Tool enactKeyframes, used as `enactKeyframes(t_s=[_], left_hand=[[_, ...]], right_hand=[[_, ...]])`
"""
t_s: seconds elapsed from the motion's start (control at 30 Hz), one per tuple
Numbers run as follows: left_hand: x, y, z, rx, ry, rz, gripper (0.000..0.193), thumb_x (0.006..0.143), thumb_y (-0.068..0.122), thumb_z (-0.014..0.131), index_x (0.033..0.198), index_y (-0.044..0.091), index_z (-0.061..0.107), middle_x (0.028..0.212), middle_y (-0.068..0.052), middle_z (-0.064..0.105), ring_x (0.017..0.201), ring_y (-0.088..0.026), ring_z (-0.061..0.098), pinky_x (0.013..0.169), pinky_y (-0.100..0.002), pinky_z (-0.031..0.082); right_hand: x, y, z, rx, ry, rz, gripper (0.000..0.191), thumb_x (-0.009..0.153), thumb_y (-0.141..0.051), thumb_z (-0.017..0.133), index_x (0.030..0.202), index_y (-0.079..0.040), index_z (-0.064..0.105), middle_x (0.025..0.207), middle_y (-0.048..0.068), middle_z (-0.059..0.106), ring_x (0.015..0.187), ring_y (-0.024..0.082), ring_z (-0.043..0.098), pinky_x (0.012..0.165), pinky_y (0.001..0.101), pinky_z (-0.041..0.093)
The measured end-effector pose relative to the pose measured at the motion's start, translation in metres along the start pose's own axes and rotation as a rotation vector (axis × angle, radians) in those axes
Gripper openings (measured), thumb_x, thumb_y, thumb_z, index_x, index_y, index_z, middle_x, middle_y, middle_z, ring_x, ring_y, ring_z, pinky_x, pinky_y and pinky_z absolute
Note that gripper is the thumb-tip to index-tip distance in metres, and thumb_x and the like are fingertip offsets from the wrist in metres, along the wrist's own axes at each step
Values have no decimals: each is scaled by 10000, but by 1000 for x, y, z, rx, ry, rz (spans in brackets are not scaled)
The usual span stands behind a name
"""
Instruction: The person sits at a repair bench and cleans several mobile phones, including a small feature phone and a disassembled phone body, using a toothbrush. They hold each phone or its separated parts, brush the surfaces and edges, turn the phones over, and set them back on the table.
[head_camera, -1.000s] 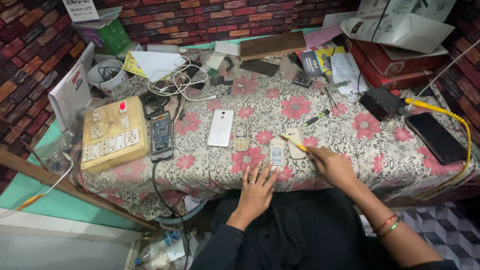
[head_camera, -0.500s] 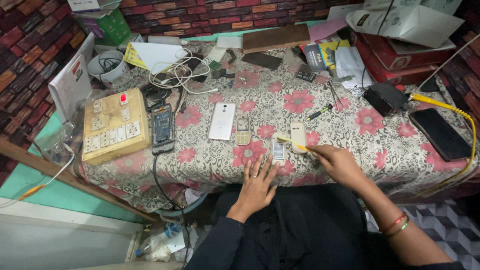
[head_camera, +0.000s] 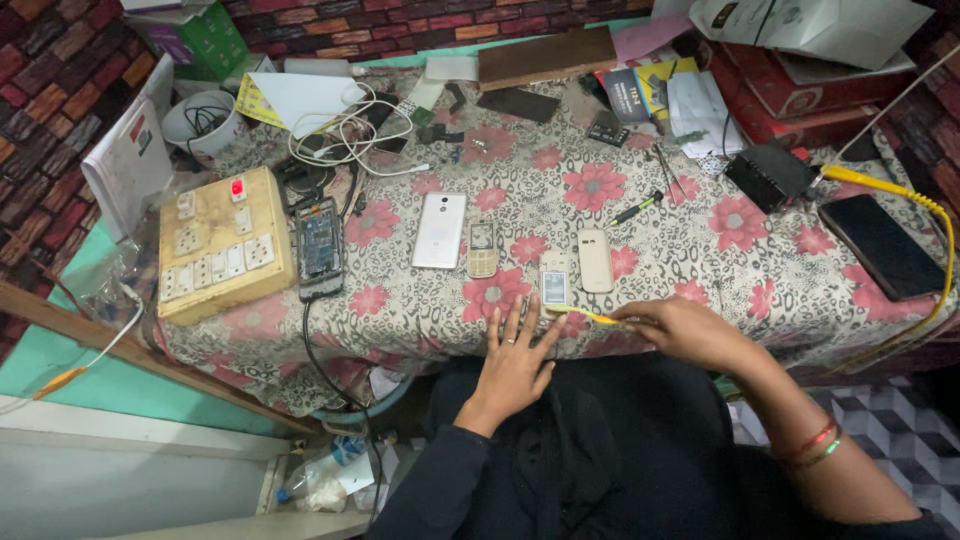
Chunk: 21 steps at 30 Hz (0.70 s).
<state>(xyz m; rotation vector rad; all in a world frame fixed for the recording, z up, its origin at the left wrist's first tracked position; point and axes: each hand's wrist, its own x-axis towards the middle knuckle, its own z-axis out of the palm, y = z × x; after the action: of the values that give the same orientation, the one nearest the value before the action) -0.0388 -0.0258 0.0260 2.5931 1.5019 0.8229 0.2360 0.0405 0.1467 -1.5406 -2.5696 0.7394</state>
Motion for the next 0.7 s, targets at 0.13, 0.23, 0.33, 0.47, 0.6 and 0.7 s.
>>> enactKeyframes(t_s=[0.13,0.23,0.33,0.47,0.6,0.7], left_hand=[[-1,-3,6,50,76,37,799,862,267,696,1597,254,381,1678,-227,223,1549,-429,189,1230,-607,93],[0,-6,8,-12,90,21,804,898,287,684,1590,74,334,1677,-205,274,1554,-398,227,1233,-599,136],[1,-9,4,-78,134,-21,808,954,273,651,1616,-21,293,1683,-129,337,1541,-307,309,1235,-528,222],[4,-8,-6,49,108,3,743,905,232,648,1587,89,387,1653,-81,386,1507,-265,357,1193,-483,256],[6,-5,-10,42,111,-8,742,892,222,647,1577,86,394,1645,-75,388,1506,-271,351,1192,-492,244],[7,-3,-8,41,123,-10,745,901,232,652,1577,64,386,1645,-96,384,1513,-285,342,1212,-512,218]], right_hand=[[-3,2,-7,100,113,75,360,919,-203,655,1273,-203,720,1022,112,790,855,293,774,790,406,582],[-2,0,-2,103,245,-164,371,875,-170,672,1240,-197,733,1075,108,790,914,284,761,809,404,573],[0,-2,6,10,113,-5,397,874,-181,662,1254,-274,726,1058,79,765,887,268,741,783,396,575],[-1,8,-3,-88,170,7,355,877,-216,690,1217,-291,759,1063,58,784,930,278,736,808,406,565],[-4,14,-9,-65,168,87,390,858,-188,685,1219,-312,763,1069,41,785,915,270,747,808,404,571],[0,4,7,-60,197,99,360,884,-228,688,1226,-320,754,1064,52,774,912,275,743,811,398,570]])
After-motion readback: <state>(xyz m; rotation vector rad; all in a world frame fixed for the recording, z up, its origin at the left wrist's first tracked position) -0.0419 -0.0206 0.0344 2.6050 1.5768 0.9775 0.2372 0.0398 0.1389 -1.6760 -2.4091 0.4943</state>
